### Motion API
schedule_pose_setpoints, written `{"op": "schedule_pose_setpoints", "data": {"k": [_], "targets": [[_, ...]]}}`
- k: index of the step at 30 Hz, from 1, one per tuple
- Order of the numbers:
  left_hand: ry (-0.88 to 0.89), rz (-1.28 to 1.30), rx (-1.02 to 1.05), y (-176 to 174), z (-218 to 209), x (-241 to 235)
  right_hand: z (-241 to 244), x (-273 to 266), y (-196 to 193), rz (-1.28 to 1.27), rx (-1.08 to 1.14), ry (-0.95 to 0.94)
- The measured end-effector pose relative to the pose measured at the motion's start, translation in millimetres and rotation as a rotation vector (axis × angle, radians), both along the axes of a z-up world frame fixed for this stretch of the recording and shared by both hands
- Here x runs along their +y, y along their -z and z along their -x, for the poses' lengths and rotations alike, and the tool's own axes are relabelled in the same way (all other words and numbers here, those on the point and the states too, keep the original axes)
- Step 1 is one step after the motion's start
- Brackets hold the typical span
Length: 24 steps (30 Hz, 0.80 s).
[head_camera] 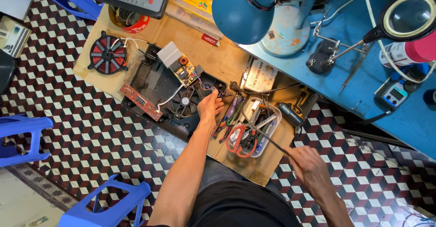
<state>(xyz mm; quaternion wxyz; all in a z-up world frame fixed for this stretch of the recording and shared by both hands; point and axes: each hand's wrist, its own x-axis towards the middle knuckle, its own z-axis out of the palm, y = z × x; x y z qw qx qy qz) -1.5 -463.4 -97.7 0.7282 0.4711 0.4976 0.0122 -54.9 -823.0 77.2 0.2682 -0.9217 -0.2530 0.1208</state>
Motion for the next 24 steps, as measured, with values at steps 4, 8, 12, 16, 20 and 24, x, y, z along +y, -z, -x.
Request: {"op": "schedule_pose_setpoints", "data": {"k": [4,8,12,16,20,24], "targets": [[-0.022,0.017,0.023,20.1,3.6,8.4,10.8,20.6,-19.8,-0.017,0.017,-0.135],[-0.067,-0.049,-0.031,28.2,4.1,13.9,2.5,39.4,-33.0,0.083,0.078,-0.125],[-0.007,-0.272,0.098,7.3,1.5,7.4,-11.4,52.2,-47.6,0.163,0.051,-0.088],[0.178,-0.406,0.249,-30.4,-2.1,5.7,-25.4,68.9,-59.4,0.133,0.041,-0.064],[0.300,-0.586,0.123,-86.0,8.8,-4.6,-33.9,66.7,-66.7,0.130,0.005,-0.048],[0.468,-0.822,-0.196,-146.3,33.7,-51.0,-36.6,60.9,-62.9,0.077,-0.012,0.009]]}}
